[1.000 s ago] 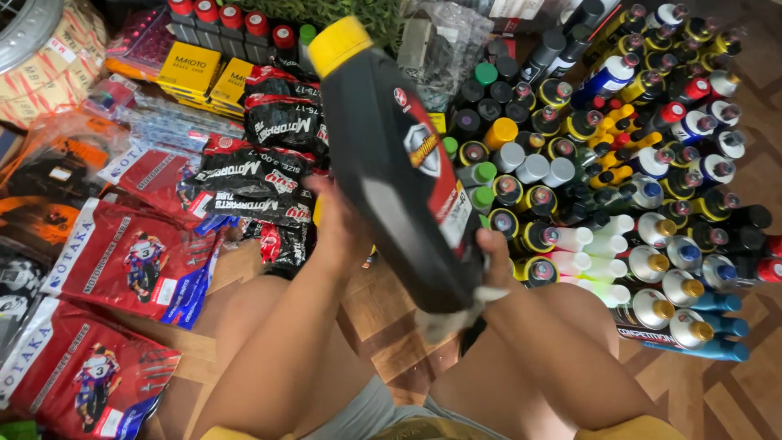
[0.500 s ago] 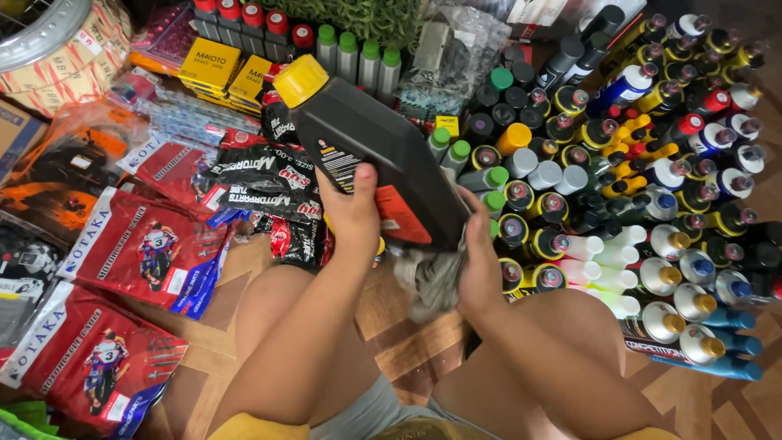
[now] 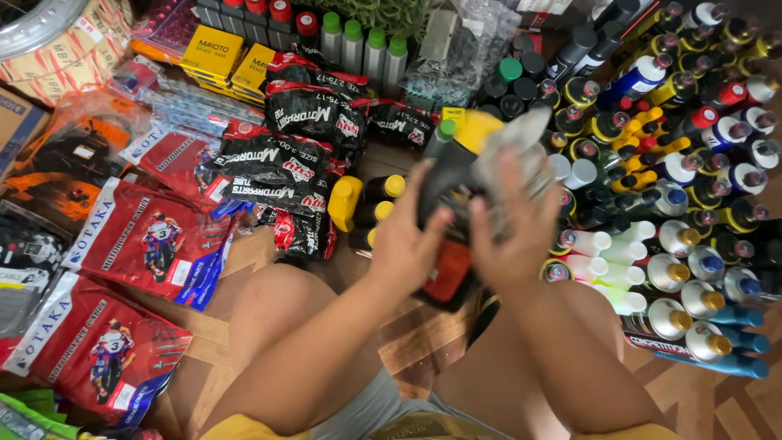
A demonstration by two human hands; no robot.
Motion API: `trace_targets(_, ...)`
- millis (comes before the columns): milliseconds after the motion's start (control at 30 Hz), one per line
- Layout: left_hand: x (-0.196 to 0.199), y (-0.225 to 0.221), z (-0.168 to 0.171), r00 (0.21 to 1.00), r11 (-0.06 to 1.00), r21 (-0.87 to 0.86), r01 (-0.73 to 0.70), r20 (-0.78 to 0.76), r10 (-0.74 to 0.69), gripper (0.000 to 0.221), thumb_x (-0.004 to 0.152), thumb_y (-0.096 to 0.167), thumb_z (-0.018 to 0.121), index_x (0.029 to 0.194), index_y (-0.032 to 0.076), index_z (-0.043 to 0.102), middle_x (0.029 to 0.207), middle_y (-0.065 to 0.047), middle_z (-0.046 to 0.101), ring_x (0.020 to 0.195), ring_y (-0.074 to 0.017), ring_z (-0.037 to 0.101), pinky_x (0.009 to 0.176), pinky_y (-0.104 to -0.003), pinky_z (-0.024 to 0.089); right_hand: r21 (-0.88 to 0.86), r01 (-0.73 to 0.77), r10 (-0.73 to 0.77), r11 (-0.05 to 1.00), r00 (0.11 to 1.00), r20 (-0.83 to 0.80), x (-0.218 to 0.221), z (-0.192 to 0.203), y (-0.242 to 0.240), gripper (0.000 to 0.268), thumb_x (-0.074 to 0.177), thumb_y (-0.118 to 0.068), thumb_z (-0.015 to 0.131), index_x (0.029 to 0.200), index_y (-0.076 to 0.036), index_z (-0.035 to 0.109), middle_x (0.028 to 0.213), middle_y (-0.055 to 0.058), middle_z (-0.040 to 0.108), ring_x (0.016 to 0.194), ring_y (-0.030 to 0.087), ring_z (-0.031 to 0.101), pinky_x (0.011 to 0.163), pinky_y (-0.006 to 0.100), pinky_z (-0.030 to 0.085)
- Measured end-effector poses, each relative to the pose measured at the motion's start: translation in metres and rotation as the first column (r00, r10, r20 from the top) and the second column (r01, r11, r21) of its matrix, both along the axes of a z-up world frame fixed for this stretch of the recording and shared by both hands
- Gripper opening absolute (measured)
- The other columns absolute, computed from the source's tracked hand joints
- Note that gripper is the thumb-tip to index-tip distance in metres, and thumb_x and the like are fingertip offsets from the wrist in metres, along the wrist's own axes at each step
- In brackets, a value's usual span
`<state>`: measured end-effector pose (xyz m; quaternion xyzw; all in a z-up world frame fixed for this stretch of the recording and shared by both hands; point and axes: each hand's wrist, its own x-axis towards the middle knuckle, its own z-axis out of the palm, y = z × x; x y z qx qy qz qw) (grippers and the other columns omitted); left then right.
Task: Cleaning and wiping motor oil bottles in a storage area.
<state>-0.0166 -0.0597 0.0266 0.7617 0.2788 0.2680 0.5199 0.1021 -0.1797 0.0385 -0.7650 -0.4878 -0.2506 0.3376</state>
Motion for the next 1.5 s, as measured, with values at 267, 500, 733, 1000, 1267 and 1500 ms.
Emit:
trace_targets(267,0.012,0.017,-0.037,0.997,0.994,-0.082,-0.067,0.031,0.069,0.068,0.101,0.054,0.053,0.151,0.009,0.044,0.132,-0.02,0.067,0.119,-0.0349,0.067,0.1,-0.041,0.052,0.322,-0.273,0.422,0.907,0.549,-0.721,0.027,-0.024,0.01,0.088,0.093,-0.034,0.079,0.163,-0.002,0.036,0.163,0.017,0.046,0.151,0.028,0.047,0.13,0.039,0.034)
trace_targets(500,0.008,0.086,-0.042,0.904,0.897,-0.331,-0.292,0.209,0.372,0.073,0.105,0.053,0.046,0.152,-0.002,0.038,0.141,-0.02,0.059,0.127,-0.0285,0.059,0.108,-0.037,0.045,0.25,-0.38,0.398,0.891,0.384,-0.833,-0.012,-0.045,0.014,0.095,0.08,-0.029,0.087,0.157,-0.002,0.037,0.148,0.013,0.056,0.14,0.024,0.053,0.12,0.036,0.04)
trace_targets(733,0.0,0.078,-0.009,0.718,0.606,-0.619,0.499,0.687,0.111,0.095,0.099,0.072,0.043,0.158,-0.002,0.037,0.153,-0.023,0.051,0.138,-0.0333,0.055,0.119,-0.046,0.045,0.652,-0.182,0.578,0.736,-0.331,-0.746,0.014,-0.04,0.006,0.093,0.073,-0.025,0.085,0.153,-0.002,0.042,0.144,0.012,0.056,0.134,0.025,0.055,0.117,0.041,0.041)
trace_targets(1000,0.001,0.062,-0.06,0.639,0.823,-0.479,0.305,0.743,0.196,0.099,0.096,0.06,0.064,0.163,-0.001,0.024,0.154,-0.021,0.045,0.14,-0.0337,0.049,0.123,-0.049,0.038,0.427,0.094,0.332,0.9,-0.78,-0.53,-0.013,-0.068,0.018,0.07,0.09,-0.05,0.063,0.14,-0.002,0.057,0.129,0.018,0.067,0.112,0.033,0.067,0.103,0.048,0.053)
trace_targets(1267,0.012,0.033,-0.025,0.77,0.985,-0.079,-0.153,0.615,0.169,0.103,0.096,0.04,0.078,0.165,0.002,0.012,0.158,-0.017,0.038,0.141,-0.0265,0.043,0.124,-0.039,0.033,0.363,0.165,0.392,0.917,-0.536,-0.747,-0.02,-0.059,0.018,0.056,0.101,-0.041,0.05,0.143,-0.004,0.054,0.138,0.013,0.06,0.121,0.027,0.059,0.106,0.044,0.047)
trace_targets(1500,0.002,0.023,-0.002,0.941,0.941,0.312,0.131,0.261,-0.217,0.107,0.077,0.041,0.09,0.159,0.005,0.031,0.153,-0.018,0.045,0.143,-0.0278,0.046,0.124,-0.042,0.037,0.388,-0.322,0.501,0.864,0.466,-0.729,-0.011,-0.011,-0.005,0.067,0.112,-0.045,0.033,0.163,-0.002,0.031,0.166,0.013,0.04,0.156,0.026,0.036,0.131,0.038,0.024)
